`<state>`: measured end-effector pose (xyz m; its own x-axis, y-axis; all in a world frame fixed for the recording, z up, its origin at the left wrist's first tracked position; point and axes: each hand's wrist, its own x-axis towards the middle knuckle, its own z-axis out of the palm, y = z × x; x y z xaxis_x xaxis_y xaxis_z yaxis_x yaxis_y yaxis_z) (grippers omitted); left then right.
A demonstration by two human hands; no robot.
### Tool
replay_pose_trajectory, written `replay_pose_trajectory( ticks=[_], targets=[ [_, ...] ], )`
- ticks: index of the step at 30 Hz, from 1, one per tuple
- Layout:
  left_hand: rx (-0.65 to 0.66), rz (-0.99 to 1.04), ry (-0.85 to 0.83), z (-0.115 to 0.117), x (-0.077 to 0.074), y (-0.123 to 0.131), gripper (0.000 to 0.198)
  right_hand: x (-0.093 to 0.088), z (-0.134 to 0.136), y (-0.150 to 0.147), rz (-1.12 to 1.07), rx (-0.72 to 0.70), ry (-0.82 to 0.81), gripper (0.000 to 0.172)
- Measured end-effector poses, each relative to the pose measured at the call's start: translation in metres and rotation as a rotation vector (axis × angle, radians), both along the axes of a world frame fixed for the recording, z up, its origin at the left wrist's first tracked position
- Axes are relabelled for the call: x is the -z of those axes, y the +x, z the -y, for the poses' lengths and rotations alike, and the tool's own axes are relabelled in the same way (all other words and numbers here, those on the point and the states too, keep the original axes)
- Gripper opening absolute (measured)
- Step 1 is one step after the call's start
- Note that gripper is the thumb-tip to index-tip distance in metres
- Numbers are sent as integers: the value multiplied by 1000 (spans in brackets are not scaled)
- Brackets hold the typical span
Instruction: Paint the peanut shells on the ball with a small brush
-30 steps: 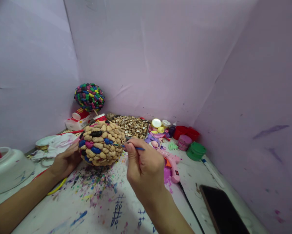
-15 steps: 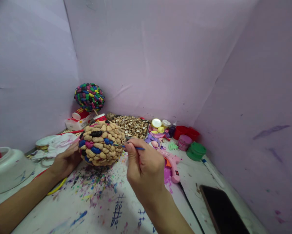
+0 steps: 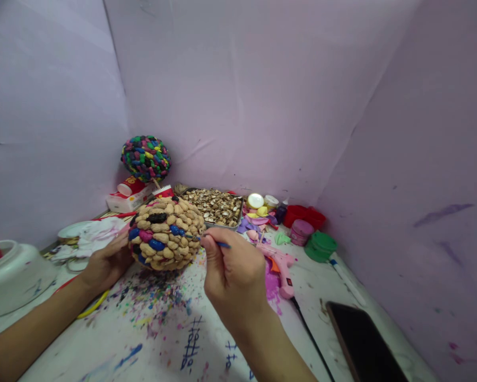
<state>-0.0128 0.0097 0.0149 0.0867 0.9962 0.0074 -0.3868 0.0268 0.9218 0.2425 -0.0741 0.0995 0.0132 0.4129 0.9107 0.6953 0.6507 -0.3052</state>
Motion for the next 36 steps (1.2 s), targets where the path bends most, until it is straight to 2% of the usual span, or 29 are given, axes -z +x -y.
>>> replay_pose_trajectory(
  ticks=[12, 23, 36],
  targets=[
    [9, -2, 5, -2, 3, -2, 53, -3, 1, 1, 36, 25, 31, 14],
    [11, 11, 9, -1, 4, -3, 53, -2, 2, -1, -11, -19, -4, 15],
    [-6, 12, -1, 0, 1, -1, 58, 1, 0, 0, -43, 8, -13, 15]
  ],
)
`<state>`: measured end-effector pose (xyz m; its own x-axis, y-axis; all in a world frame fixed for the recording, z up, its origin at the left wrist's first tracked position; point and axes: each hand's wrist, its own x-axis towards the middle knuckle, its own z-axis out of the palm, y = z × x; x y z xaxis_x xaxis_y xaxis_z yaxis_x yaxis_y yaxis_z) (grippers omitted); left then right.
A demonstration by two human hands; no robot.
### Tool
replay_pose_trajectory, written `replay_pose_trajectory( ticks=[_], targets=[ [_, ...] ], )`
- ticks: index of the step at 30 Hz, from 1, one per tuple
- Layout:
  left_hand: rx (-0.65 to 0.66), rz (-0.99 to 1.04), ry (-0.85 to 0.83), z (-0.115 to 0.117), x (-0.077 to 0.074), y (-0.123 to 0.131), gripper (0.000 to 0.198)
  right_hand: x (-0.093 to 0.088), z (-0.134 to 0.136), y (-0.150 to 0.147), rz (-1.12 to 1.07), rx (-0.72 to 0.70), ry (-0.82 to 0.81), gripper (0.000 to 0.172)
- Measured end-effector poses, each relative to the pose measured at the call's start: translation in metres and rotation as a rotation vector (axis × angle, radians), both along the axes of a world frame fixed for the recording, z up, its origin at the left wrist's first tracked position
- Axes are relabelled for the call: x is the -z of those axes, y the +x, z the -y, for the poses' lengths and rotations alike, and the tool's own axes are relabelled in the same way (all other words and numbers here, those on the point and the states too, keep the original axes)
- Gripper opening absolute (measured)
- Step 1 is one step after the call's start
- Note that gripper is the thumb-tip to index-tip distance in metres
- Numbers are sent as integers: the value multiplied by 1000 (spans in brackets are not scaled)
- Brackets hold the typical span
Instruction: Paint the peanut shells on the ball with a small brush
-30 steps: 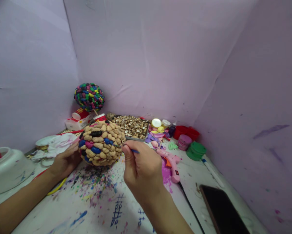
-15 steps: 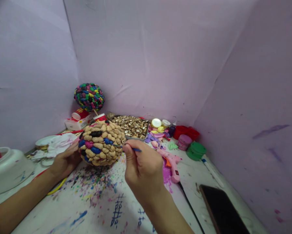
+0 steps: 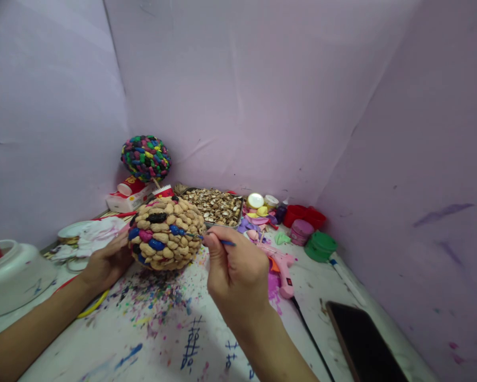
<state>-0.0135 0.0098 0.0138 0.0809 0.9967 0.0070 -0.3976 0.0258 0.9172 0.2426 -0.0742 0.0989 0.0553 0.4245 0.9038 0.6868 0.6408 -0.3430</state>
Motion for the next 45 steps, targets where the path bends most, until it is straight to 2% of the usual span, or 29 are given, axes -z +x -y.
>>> replay_pose_trajectory(
  ticks=[5, 19, 25, 34, 45],
  targets=[
    [3, -10, 12, -1, 0, 0, 58, -1, 0, -1, 1, -30, -11, 16],
    [1, -3, 2, -1, 0, 1, 51, 2, -2, 1, 23, 30, -6, 19],
    [-16, -6, -18, 0, -2, 2, 49, 0, 0, 0, 17, 0, 2, 16],
    [0, 43, 2, 0, 1, -1, 62, -5, 3, 3, -10, 42, 24, 17],
    [-11, 45, -2, 1, 1, 0, 66, -1, 1, -1, -10, -29, -16, 19]
  ],
)
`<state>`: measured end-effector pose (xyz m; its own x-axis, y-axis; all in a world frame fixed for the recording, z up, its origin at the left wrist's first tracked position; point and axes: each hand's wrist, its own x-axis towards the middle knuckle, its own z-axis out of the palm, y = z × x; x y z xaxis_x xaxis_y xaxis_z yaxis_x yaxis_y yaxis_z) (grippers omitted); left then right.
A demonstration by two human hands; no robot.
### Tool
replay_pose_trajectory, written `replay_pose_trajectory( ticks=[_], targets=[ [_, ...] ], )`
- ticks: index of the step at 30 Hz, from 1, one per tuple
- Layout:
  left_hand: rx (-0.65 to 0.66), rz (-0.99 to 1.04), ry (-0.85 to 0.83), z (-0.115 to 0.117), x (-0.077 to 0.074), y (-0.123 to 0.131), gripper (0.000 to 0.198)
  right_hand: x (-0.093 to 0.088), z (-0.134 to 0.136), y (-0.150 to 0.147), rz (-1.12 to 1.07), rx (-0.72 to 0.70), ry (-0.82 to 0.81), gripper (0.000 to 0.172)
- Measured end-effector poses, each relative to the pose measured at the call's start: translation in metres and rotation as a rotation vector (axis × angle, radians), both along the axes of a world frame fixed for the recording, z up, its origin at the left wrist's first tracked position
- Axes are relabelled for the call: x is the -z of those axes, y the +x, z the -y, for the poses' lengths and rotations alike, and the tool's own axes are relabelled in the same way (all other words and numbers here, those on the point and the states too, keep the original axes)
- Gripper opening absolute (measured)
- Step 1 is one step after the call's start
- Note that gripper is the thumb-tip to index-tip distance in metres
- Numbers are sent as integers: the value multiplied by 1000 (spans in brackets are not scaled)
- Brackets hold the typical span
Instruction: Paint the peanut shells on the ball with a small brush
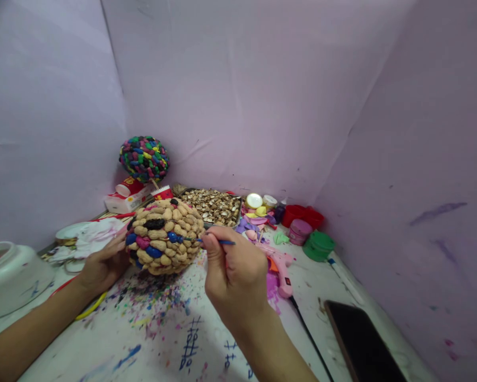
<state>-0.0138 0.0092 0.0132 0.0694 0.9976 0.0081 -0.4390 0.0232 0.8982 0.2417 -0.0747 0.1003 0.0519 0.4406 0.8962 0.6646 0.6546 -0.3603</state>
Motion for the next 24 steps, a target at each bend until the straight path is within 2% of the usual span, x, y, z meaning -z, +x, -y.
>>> replay_pose_trajectory(
  ticks=[7, 17, 24],
  targets=[
    [-3, 13, -9, 1, -2, 2, 60, 1, 0, -1, -28, -48, -8, 18],
    [10, -9, -5, 0, 0, 1, 62, 3, -1, 1, 15, 88, -17, 23],
    [23, -9, 15, 0, 2, -2, 58, 3, -1, 1, -6, 85, -46, 24]
  ],
)
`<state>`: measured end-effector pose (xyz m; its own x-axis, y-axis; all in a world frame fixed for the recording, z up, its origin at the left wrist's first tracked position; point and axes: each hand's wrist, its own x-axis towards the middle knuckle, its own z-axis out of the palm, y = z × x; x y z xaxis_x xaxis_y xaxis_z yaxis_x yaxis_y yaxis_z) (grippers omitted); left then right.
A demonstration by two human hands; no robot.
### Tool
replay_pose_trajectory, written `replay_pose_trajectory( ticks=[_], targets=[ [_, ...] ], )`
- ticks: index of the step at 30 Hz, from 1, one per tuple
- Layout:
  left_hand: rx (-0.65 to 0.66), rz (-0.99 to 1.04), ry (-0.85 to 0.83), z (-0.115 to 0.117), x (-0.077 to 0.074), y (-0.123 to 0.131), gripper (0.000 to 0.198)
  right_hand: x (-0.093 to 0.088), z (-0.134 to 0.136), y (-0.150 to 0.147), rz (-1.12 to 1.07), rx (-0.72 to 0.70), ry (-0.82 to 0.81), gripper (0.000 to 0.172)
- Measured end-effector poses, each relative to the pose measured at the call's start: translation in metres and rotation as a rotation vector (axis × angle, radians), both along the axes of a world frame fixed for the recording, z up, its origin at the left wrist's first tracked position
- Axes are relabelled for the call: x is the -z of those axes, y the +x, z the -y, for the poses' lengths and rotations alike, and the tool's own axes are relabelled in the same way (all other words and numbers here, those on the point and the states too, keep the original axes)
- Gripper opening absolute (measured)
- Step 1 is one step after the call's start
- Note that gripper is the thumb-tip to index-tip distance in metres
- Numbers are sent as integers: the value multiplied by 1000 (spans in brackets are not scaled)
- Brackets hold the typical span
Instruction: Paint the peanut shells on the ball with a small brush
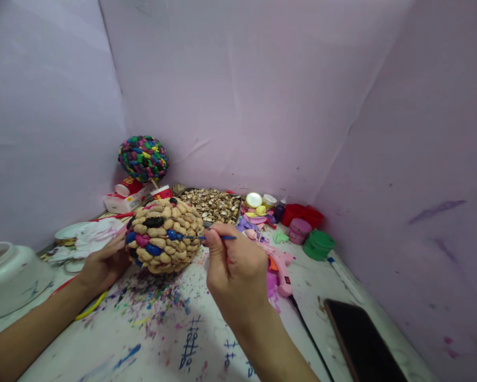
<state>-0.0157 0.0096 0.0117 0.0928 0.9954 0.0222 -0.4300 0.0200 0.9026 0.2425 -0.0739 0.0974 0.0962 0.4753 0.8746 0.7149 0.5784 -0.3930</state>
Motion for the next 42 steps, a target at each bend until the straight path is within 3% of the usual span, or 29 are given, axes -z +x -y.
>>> replay_pose_trajectory(
  ticks=[16, 23, 29, 42],
  targets=[
    [-16, -20, -7, 0, 0, 0, 59, 1, 0, -2, -42, -66, -69, 22],
    [-10, -12, -9, 1, -2, 2, 56, -2, 3, -2, -55, -41, 15, 18],
    [-11, 8, -17, 0, -2, 2, 57, -3, 3, -4, -49, -109, 43, 16],
    [-5, -8, -13, -1, 0, 1, 57, -2, 2, -4, -54, -90, 47, 17]
  ],
)
